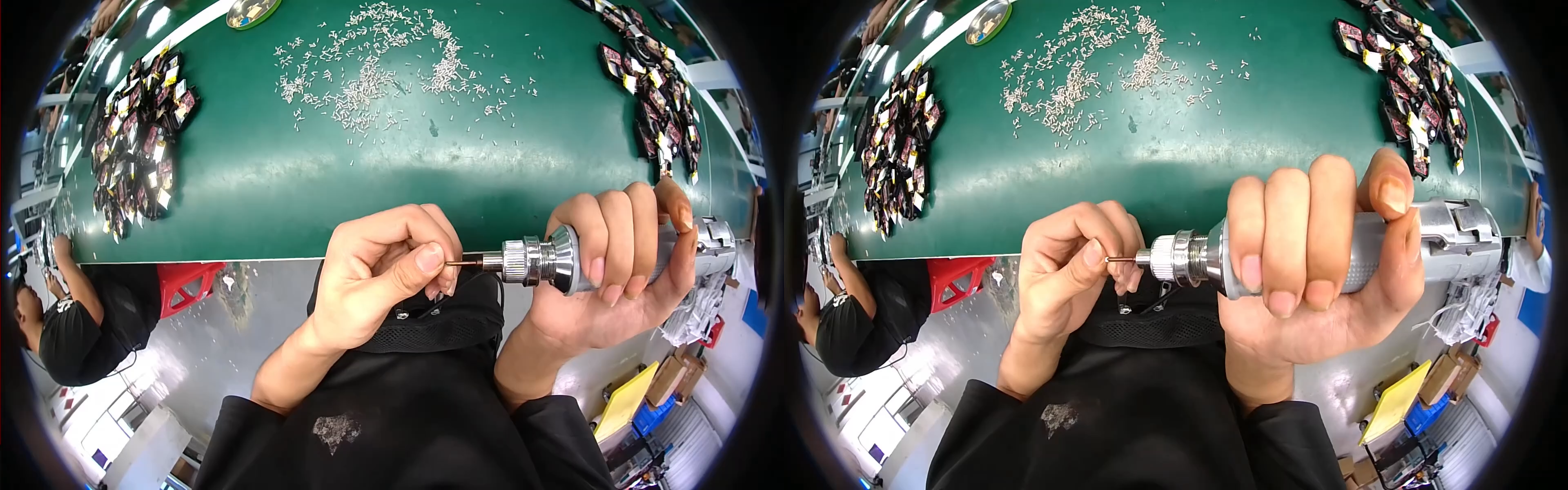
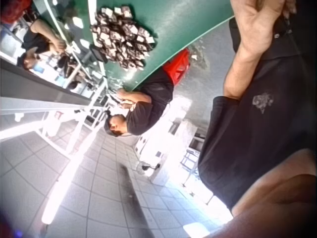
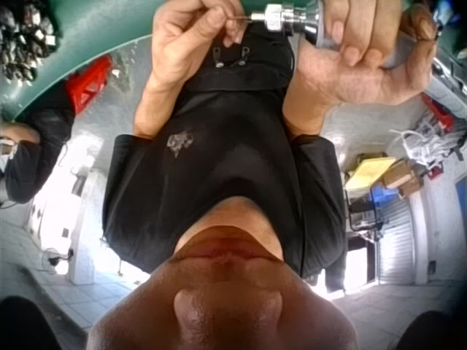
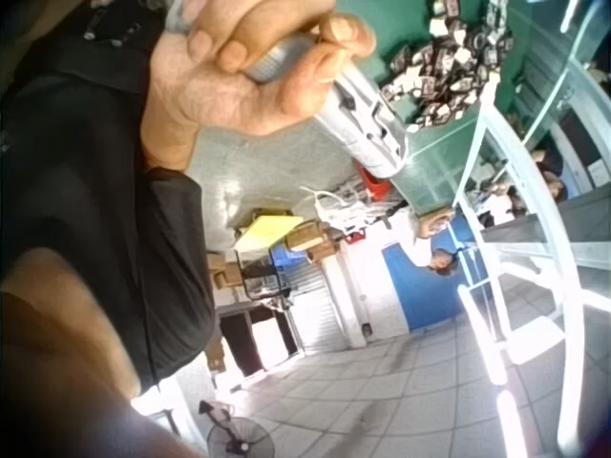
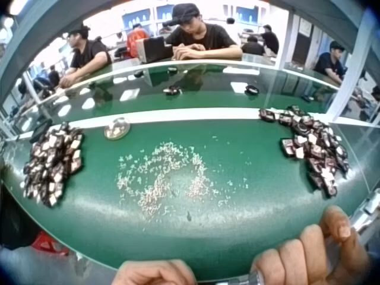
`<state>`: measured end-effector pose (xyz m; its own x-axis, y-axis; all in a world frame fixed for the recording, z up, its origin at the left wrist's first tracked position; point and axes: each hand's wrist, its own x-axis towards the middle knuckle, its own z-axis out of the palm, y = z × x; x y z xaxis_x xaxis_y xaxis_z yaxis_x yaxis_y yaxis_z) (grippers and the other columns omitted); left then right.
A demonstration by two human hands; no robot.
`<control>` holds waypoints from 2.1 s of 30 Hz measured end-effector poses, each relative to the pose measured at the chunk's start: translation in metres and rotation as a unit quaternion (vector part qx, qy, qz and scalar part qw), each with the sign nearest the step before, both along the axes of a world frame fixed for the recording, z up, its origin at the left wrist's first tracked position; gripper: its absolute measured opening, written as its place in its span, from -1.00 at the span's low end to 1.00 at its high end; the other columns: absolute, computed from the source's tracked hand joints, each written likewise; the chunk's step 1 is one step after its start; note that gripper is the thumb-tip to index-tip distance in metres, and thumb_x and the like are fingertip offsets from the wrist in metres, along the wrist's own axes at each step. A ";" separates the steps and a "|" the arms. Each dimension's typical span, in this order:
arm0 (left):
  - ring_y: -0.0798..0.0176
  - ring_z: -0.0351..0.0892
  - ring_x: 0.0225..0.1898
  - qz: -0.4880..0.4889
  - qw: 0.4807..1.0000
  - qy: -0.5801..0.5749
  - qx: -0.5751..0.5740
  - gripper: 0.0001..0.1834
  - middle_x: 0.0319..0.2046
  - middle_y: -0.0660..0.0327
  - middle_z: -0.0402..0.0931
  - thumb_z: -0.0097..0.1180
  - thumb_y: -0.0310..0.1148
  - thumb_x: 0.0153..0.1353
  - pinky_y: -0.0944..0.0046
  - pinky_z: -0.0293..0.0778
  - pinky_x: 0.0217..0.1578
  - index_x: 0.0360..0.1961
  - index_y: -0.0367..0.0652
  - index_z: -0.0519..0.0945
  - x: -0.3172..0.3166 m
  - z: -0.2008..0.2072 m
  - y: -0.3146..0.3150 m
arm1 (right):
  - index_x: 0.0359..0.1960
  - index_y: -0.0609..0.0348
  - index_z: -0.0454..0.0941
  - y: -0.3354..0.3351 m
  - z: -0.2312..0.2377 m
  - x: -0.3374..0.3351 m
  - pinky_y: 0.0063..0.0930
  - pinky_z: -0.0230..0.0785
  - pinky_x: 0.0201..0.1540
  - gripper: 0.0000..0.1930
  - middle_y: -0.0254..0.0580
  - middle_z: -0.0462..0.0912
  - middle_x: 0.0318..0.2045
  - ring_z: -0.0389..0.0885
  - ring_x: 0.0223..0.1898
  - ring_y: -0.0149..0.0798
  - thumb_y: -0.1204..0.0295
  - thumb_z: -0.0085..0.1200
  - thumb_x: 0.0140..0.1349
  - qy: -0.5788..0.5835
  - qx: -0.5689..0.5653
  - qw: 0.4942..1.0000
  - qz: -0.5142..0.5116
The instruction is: Assembling small electronic components using an electric screwdriver on a factory assembly line.
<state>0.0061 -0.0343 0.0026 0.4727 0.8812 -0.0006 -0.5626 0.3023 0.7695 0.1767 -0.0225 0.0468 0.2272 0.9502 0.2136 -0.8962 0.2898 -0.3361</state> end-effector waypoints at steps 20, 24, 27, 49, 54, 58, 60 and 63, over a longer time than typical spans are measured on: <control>0.30 0.48 -0.49 0.219 0.764 0.475 0.378 -0.85 -0.46 0.09 0.54 0.03 -0.51 0.23 0.40 0.38 -0.45 -0.36 -0.40 0.59 -0.024 0.030 0.052 | -0.24 0.12 0.36 0.008 -0.019 0.013 -0.53 0.16 -0.56 -0.83 -0.46 0.19 -0.78 0.15 -0.76 -0.50 0.33 -0.24 0.33 -0.015 -0.057 0.997 -0.040; 0.35 0.42 -0.59 0.242 0.670 0.550 0.435 -0.88 -0.60 0.18 0.48 0.20 -0.54 0.07 0.39 0.35 -0.52 -0.54 -0.34 0.53 -0.042 0.051 0.125 | -0.34 0.11 0.30 0.007 -0.031 0.007 -0.52 0.14 -0.59 -0.88 -0.45 0.16 -0.79 0.11 -0.79 -0.49 0.36 -0.18 0.31 0.006 -0.120 0.990 -0.069; 0.21 0.45 -0.59 0.232 0.598 0.637 0.426 -0.78 -0.60 0.11 0.48 0.13 -0.41 0.16 0.29 0.37 -0.51 -0.56 -0.33 0.49 -0.054 0.053 0.203 | -0.34 0.11 0.29 0.003 -0.036 0.000 -0.54 0.12 -0.59 -0.88 -0.44 0.15 -0.78 0.11 -0.78 -0.50 0.37 -0.18 0.32 0.036 -0.130 0.990 -0.038; -0.12 0.49 -0.08 0.199 0.546 0.709 0.400 -0.61 -0.09 -0.02 0.48 0.13 -0.55 0.04 0.09 0.43 -0.05 -0.04 -0.18 0.51 -0.063 0.019 0.374 | -0.37 0.10 0.31 0.006 -0.050 0.004 -0.45 0.19 -0.56 -0.88 -0.38 0.17 -0.78 0.15 -0.77 -0.45 0.35 -0.12 0.24 0.019 -0.100 0.994 0.045; -0.12 0.51 -0.08 0.228 0.539 0.643 0.494 -0.57 -0.13 0.00 0.52 0.12 -0.55 0.06 0.11 0.42 -0.03 0.02 -0.19 0.50 -0.080 0.014 0.383 | -0.36 0.10 0.31 0.004 -0.048 0.001 -0.46 0.18 -0.56 -0.88 -0.39 0.16 -0.79 0.14 -0.77 -0.46 0.35 -0.12 0.25 0.019 -0.099 0.994 0.048; -0.09 0.53 -0.12 0.159 0.543 0.687 0.456 -0.58 -0.22 -0.03 0.57 0.12 -0.52 0.06 0.12 0.44 -0.06 0.01 -0.28 0.49 -0.092 0.023 0.384 | -0.37 0.10 0.31 0.000 -0.046 -0.001 -0.47 0.17 -0.55 -0.87 -0.40 0.17 -0.79 0.13 -0.76 -0.46 0.34 -0.10 0.25 0.020 -0.114 0.992 0.056; -0.09 0.55 -0.16 0.149 0.539 0.710 0.428 -0.58 -0.25 -0.04 0.58 0.13 -0.52 0.06 0.13 0.45 -0.08 0.00 -0.31 0.49 -0.080 0.035 0.362 | -0.38 0.09 0.30 -0.002 -0.042 -0.001 -0.49 0.17 -0.57 -0.88 -0.42 0.16 -0.78 0.13 -0.77 -0.48 0.35 -0.11 0.26 0.019 -0.113 0.992 0.049; -0.06 0.55 -0.33 0.114 0.605 0.626 0.478 -0.59 -0.30 -0.08 0.57 0.17 -0.49 0.04 0.13 0.44 -0.21 -0.02 -0.30 0.52 -0.037 0.060 0.297 | -0.39 0.09 0.28 -0.003 -0.042 0.000 -0.52 0.15 -0.58 -0.88 -0.44 0.16 -0.78 0.13 -0.77 -0.49 0.36 -0.12 0.27 0.020 -0.108 0.993 0.042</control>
<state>-0.0314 0.2627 0.0630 0.4951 0.8037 0.3300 0.6995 -0.5940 0.3972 0.1771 -0.0260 0.0045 0.1493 0.9888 -0.0042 -0.9277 0.1386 -0.3466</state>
